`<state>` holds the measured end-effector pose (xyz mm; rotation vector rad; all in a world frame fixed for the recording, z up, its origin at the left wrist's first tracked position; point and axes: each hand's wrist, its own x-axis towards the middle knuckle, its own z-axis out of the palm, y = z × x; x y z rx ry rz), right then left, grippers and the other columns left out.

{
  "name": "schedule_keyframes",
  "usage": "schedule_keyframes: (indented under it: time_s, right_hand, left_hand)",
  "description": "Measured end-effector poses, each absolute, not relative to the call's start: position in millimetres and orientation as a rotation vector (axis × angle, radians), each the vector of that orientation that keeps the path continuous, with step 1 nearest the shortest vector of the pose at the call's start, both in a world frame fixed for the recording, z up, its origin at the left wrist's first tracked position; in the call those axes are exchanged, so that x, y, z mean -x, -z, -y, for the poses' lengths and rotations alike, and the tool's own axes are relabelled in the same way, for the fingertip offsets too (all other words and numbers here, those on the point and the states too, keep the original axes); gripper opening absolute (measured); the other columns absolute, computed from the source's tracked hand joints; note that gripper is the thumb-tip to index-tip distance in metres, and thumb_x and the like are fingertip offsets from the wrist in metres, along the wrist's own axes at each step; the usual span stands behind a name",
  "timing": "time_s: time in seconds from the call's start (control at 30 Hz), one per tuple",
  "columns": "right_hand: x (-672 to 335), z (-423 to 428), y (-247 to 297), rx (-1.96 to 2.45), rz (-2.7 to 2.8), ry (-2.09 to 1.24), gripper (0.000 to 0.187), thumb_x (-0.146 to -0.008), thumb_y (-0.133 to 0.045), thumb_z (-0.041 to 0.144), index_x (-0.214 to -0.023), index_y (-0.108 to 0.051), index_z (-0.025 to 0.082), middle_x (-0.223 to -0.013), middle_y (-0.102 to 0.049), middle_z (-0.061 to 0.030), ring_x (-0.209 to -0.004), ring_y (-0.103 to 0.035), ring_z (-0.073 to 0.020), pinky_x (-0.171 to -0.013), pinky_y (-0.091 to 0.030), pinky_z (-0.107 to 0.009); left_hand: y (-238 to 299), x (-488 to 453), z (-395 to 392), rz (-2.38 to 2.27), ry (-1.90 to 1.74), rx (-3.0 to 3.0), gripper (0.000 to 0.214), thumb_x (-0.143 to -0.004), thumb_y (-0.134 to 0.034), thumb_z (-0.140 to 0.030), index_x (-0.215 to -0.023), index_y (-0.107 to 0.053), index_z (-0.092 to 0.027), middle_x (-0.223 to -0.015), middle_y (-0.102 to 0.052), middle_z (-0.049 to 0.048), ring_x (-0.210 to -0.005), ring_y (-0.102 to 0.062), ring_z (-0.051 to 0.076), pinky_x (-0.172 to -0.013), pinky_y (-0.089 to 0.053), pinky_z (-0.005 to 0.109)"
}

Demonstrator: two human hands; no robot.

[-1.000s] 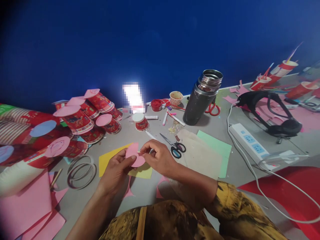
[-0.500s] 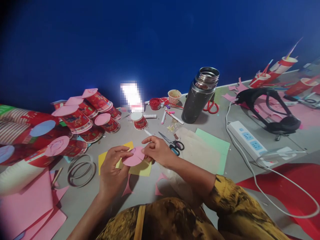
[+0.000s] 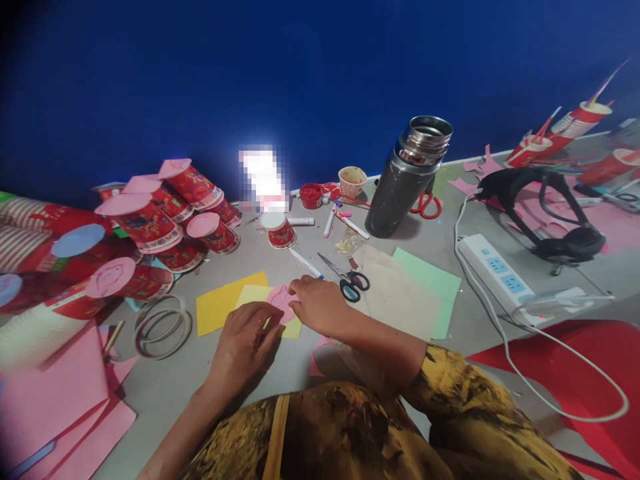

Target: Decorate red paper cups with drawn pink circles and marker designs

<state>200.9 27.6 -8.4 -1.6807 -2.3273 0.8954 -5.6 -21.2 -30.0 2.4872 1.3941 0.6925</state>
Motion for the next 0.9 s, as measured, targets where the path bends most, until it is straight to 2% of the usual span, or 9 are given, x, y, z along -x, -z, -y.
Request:
schedule_keyframes:
  time_s: [0.13,0.3,0.4,0.47,0.6,0.67,0.77,0.83,0.9]
  right_hand:
    - [-200.7,-27.9,8.0,1.689,2.353,-0.881,0.025,-0.102,-0.061,0.031,-0.123,-0.070,0.023,-0.124,-0.074,-0.0087,-0.112,-0.070,-0.0266,-0.090,-0.048,-0.034]
    - [-200.2,-29.9,4.0,1.687,2.335,-0.881,0.023,-0.101,-0.062,0.027,-0.122,-0.072,0.023,-0.122,-0.075,-0.0090,-0.110,-0.071,-0.0259,-0.090,-0.048,-0.034]
    - [-200.4,-30.8,2.6,1.669,2.302,-0.888,0.024,-0.099,-0.064,0.022,-0.121,-0.072,0.023,-0.122,-0.076,-0.0074,-0.111,-0.071,-0.0234,-0.091,-0.048,-0.033]
    - [-200.6,-31.4,3.8,1.632,2.178,-0.967,0.023,-0.096,-0.066,0.019,-0.118,-0.073,0.022,-0.112,-0.078,-0.0054,-0.104,-0.072,-0.0211,-0.088,-0.049,-0.031]
    - [-200.6,-35.3,13.2,1.364,1.562,-1.467,0.015,-0.087,-0.071,0.023,-0.101,-0.073,0.019,-0.080,-0.070,0.0010,-0.071,-0.065,-0.0142,-0.068,-0.047,-0.026]
    - [-200.4,-38.1,19.2,1.243,1.330,-1.645,0.020,-0.081,-0.076,0.030,-0.097,-0.072,0.018,-0.074,-0.066,0.0028,-0.063,-0.060,-0.0117,-0.061,-0.043,-0.024]
    - [-199.7,-39.8,23.8,1.195,1.242,-1.755,0.025,-0.075,-0.079,0.032,-0.093,-0.071,0.017,-0.068,-0.063,0.0040,-0.059,-0.056,-0.0109,-0.057,-0.039,-0.022]
    - [-199.0,-38.4,22.2,1.215,1.300,-1.744,0.019,-0.078,-0.077,0.026,-0.093,-0.071,0.017,-0.067,-0.063,0.0044,-0.059,-0.058,-0.0112,-0.058,-0.041,-0.023]
    - [-198.3,-35.6,17.6,1.291,1.486,-1.626,0.013,-0.082,-0.073,0.019,-0.095,-0.072,0.018,-0.070,-0.065,0.0041,-0.063,-0.061,-0.0122,-0.062,-0.043,-0.024]
  left_hand:
    - [29.1,3.4,19.1,-1.438,-0.582,-2.540,0.023,-0.095,-0.068,-0.028,-0.116,-0.064,-0.020,-0.116,-0.070,0.0120,-0.106,-0.064,0.032,-0.086,-0.047,0.045]
    - [28.6,-0.9,19.1,-1.454,-0.520,-2.582,0.015,-0.094,-0.067,-0.027,-0.108,-0.065,-0.021,-0.108,-0.069,0.0095,-0.098,-0.062,0.031,-0.083,-0.045,0.045]
    - [32.3,0.1,21.3,-1.455,-0.599,-2.579,0.024,-0.094,-0.066,-0.027,-0.117,-0.063,-0.022,-0.110,-0.067,0.0100,-0.100,-0.061,0.030,-0.085,-0.046,0.045]
    - [35.5,2.1,23.0,-1.485,-0.667,-2.565,0.038,-0.094,-0.066,-0.030,-0.130,-0.059,-0.022,-0.116,-0.065,0.0122,-0.106,-0.060,0.032,-0.089,-0.047,0.046]
    - [39.9,5.3,25.8,-1.584,-0.803,-2.521,0.055,-0.094,-0.067,-0.036,-0.144,-0.052,-0.019,-0.128,-0.060,0.0175,-0.115,-0.058,0.036,-0.095,-0.048,0.050]
    - [39.2,5.7,26.1,-1.604,-0.899,-2.492,0.048,-0.096,-0.065,-0.034,-0.141,-0.055,-0.019,-0.126,-0.061,0.0170,-0.114,-0.058,0.035,-0.095,-0.049,0.050]
    - [33.0,6.2,25.7,-1.561,-1.095,-2.437,0.023,-0.100,-0.061,-0.028,-0.122,-0.064,-0.023,-0.113,-0.067,0.0114,-0.106,-0.062,0.030,-0.090,-0.049,0.045]
    - [27.1,6.8,25.5,-1.488,-1.186,-2.411,0.010,-0.101,-0.061,-0.025,-0.108,-0.067,-0.024,-0.104,-0.069,0.0082,-0.102,-0.064,0.027,-0.089,-0.048,0.042]
    - [22.6,7.4,25.4,-1.432,-1.199,-2.398,0.009,-0.102,-0.060,-0.025,-0.100,-0.068,-0.025,-0.098,-0.072,0.0064,-0.098,-0.066,0.026,-0.087,-0.047,0.041]
